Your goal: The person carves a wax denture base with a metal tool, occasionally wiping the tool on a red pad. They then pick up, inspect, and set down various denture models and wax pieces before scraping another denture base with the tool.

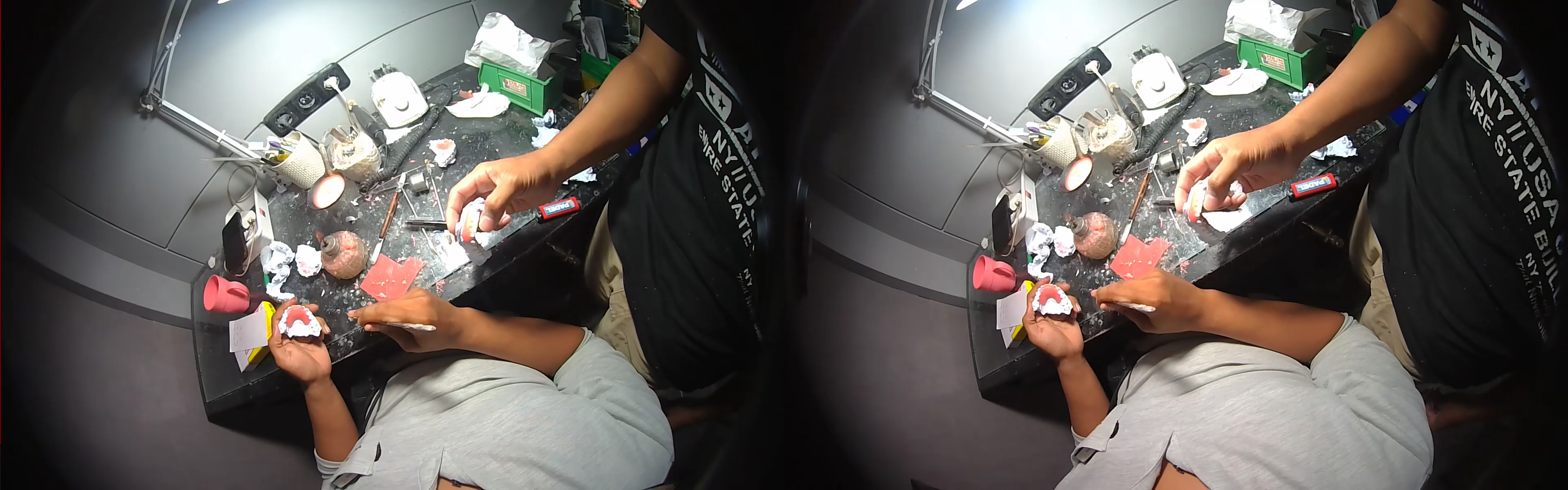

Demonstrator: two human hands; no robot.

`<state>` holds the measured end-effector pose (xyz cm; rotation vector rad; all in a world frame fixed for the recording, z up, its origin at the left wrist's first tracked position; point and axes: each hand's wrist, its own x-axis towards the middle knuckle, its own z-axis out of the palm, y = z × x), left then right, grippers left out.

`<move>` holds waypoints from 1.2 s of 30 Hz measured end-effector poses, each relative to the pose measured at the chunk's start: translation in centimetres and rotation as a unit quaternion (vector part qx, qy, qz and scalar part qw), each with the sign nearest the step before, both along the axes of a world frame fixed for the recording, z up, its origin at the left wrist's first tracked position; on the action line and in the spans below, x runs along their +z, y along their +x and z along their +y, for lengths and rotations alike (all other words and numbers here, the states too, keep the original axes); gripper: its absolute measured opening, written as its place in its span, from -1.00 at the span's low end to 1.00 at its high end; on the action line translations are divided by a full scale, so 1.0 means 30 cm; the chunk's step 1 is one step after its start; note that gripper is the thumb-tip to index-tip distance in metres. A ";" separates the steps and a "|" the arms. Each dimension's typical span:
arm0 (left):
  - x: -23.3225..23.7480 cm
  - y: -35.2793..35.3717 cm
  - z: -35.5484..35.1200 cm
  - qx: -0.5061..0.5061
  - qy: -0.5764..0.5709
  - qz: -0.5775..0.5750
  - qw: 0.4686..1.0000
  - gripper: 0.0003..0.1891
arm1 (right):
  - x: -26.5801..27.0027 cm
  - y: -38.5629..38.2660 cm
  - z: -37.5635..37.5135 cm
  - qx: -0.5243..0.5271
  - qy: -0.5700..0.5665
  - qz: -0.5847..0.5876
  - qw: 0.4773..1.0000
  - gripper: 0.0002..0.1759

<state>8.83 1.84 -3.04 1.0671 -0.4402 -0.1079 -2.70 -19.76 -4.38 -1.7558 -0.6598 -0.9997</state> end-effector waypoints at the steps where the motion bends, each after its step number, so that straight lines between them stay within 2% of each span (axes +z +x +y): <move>1: 0.001 -0.002 -0.002 0.005 0.006 0.000 1.000 -0.42 | -0.009 0.004 -0.001 0.005 -0.004 -0.001 1.000 -0.69; 5: -0.008 0.000 -0.004 0.025 -0.008 0.007 1.000 -0.40 | -0.023 0.015 -0.002 0.025 0.018 -0.017 0.999 -0.68; 6: -0.009 -0.002 -0.004 0.027 -0.005 0.009 1.000 -0.40 | -0.018 0.007 -0.011 0.028 0.004 -0.007 1.000 -0.61; 11: -0.013 -0.012 0.000 0.029 0.013 0.008 0.999 -0.37 | -0.047 0.019 -0.031 0.052 -0.022 0.000 0.998 -0.51; 19: -0.026 -0.017 0.009 0.044 0.044 0.002 0.998 -0.29 | -0.024 0.012 -0.041 0.084 -0.012 0.053 0.995 -0.62; 20: -0.014 -0.026 -0.006 0.043 0.038 -0.002 0.998 -0.36 | -0.017 0.011 -0.045 0.088 -0.014 0.052 0.995 -0.62; 24: -0.009 -0.025 -0.009 0.048 0.034 -0.001 0.998 -0.41 | -0.018 0.015 -0.040 0.077 -0.006 0.032 0.997 -0.63; 31: -0.004 -0.028 -0.018 0.074 0.042 0.014 0.996 -0.47 | -0.027 0.025 -0.026 0.063 0.046 0.002 0.997 -0.66; 36: 0.000 -0.032 -0.014 0.066 0.058 0.018 0.996 -0.48 | -0.006 0.020 -0.037 0.044 0.025 0.018 0.999 -0.70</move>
